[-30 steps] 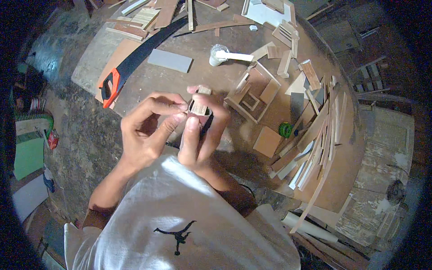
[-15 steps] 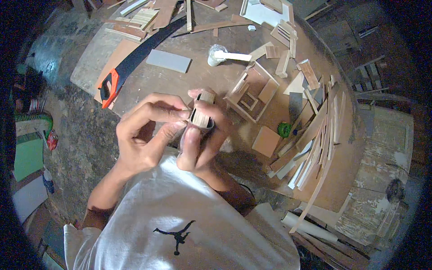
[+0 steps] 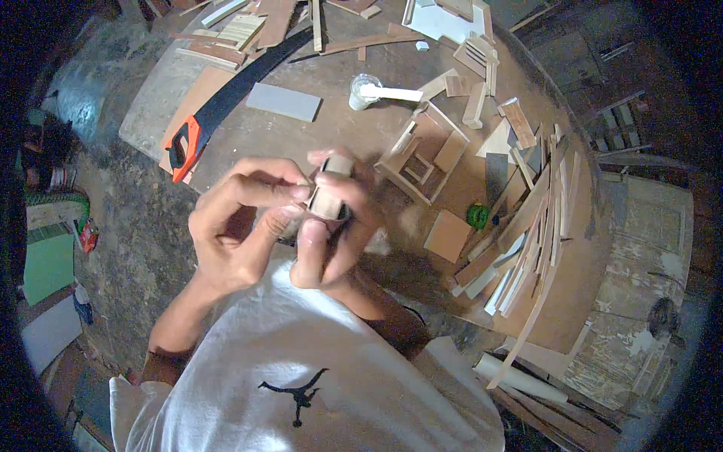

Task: The person sands a small wooden piece, applies glue to it, and attaches it to a larger wooden frame structure. They then use a hand saw to cut a piece of wood and mark another piece with a pencil. The person continues to assemble the wooden model by gluing and fitting small pieces together.

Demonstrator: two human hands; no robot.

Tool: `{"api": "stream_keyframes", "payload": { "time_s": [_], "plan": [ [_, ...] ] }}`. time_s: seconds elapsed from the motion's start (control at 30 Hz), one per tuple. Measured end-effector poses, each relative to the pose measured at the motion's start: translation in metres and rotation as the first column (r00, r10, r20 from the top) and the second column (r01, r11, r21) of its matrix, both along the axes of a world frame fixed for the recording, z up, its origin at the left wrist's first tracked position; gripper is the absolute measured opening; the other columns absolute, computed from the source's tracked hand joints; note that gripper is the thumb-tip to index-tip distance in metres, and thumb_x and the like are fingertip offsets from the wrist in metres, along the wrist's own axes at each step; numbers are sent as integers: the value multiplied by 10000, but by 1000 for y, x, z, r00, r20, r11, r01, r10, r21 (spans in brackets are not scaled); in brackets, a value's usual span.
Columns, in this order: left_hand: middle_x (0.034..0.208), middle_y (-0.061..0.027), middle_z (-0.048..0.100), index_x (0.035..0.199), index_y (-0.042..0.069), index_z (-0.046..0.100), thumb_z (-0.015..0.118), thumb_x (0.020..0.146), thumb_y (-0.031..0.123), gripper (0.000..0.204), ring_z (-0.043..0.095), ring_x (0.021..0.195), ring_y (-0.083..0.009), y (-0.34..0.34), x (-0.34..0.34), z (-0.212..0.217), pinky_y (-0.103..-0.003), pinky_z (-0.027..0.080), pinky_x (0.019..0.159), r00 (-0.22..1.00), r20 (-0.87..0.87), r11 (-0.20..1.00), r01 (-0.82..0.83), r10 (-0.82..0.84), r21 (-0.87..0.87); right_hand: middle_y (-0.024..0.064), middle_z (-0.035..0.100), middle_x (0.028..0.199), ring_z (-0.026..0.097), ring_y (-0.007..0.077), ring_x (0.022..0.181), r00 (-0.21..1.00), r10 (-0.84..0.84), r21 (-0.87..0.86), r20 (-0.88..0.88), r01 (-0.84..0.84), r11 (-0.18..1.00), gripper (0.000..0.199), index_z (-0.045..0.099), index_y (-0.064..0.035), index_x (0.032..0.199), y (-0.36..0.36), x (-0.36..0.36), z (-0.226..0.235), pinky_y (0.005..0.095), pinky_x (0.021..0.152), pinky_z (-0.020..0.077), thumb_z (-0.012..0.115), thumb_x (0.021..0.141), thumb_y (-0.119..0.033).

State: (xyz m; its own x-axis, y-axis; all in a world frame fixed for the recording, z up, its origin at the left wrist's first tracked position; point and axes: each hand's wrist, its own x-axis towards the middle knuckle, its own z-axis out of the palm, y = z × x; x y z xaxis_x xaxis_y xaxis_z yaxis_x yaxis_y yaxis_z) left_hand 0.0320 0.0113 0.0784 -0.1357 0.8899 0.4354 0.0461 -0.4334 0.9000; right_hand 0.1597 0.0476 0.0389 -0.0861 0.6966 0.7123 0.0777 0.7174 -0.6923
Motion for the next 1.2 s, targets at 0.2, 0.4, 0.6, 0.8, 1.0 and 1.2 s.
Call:
{"api": "stream_keyframes", "payload": {
  "time_s": [0.2, 0.4, 0.6, 0.8, 1.0, 1.2],
  "plan": [
    [999, -154, 682, 901, -17, 682, 689, 809, -47, 97, 682, 911, -232, -4, 4, 0, -315, 530, 797, 1000, -22, 1000, 18, -18, -6, 321, 507, 1189, 542, 312, 964, 998, 10, 40, -59, -7, 999, 435, 304, -8, 1282, 3, -2, 8, 423, 815, 470, 427, 963, -278],
    [1050, -204, 648, 961, -41, 647, 686, 846, -54, 122, 645, 948, -226, -8, 2, -10, -333, 511, 835, 995, -52, 996, 86, -87, -8, 312, 507, 1188, 544, 294, 948, 997, 1, 3, -73, 0, 1000, 415, 310, -23, 1277, 0, 0, 11, 425, 821, 473, 432, 955, -254],
    [1022, -187, 664, 935, -31, 661, 689, 827, -49, 113, 659, 928, -239, -8, -1, -11, -326, 513, 816, 999, -9, 999, 50, -50, -9, 315, 516, 1151, 534, 266, 903, 993, 24, -3, -119, -25, 1000, 372, 330, -13, 1239, 5, -5, 11, 430, 789, 465, 421, 974, -258],
    [1088, -136, 658, 1023, -12, 652, 674, 884, -8, 141, 651, 972, -180, -6, -8, -12, -278, 499, 855, 952, 306, 957, 96, -8, -275, 309, 526, 1187, 540, 253, 921, 1000, -19, -58, 24, 21, 998, 391, 378, 23, 1227, -8, -11, -11, 393, 835, 456, 444, 979, -272],
    [1183, -159, 618, 1161, -32, 559, 545, 996, 118, 223, 637, 1060, -197, 2, -22, -26, -294, 538, 937, 553, 833, 842, 444, 12, -306, 230, 581, 1184, 557, 202, 858, 948, -157, -358, -278, 49, 932, 447, 370, -15, 1267, -1, -11, -5, 330, 772, 475, 397, 1015, -383],
    [1199, -187, 610, 1178, -37, 538, 543, 987, 84, 227, 630, 1114, -239, 3, -26, -29, -304, 539, 982, 396, 918, 818, 522, 18, -241, 209, 589, 1184, 553, 184, 863, 936, -172, -380, -306, 45, 924, 447, 399, -22, 1256, 1, -5, -8, 321, 767, 473, 421, 1013, -396]
  ]
}}
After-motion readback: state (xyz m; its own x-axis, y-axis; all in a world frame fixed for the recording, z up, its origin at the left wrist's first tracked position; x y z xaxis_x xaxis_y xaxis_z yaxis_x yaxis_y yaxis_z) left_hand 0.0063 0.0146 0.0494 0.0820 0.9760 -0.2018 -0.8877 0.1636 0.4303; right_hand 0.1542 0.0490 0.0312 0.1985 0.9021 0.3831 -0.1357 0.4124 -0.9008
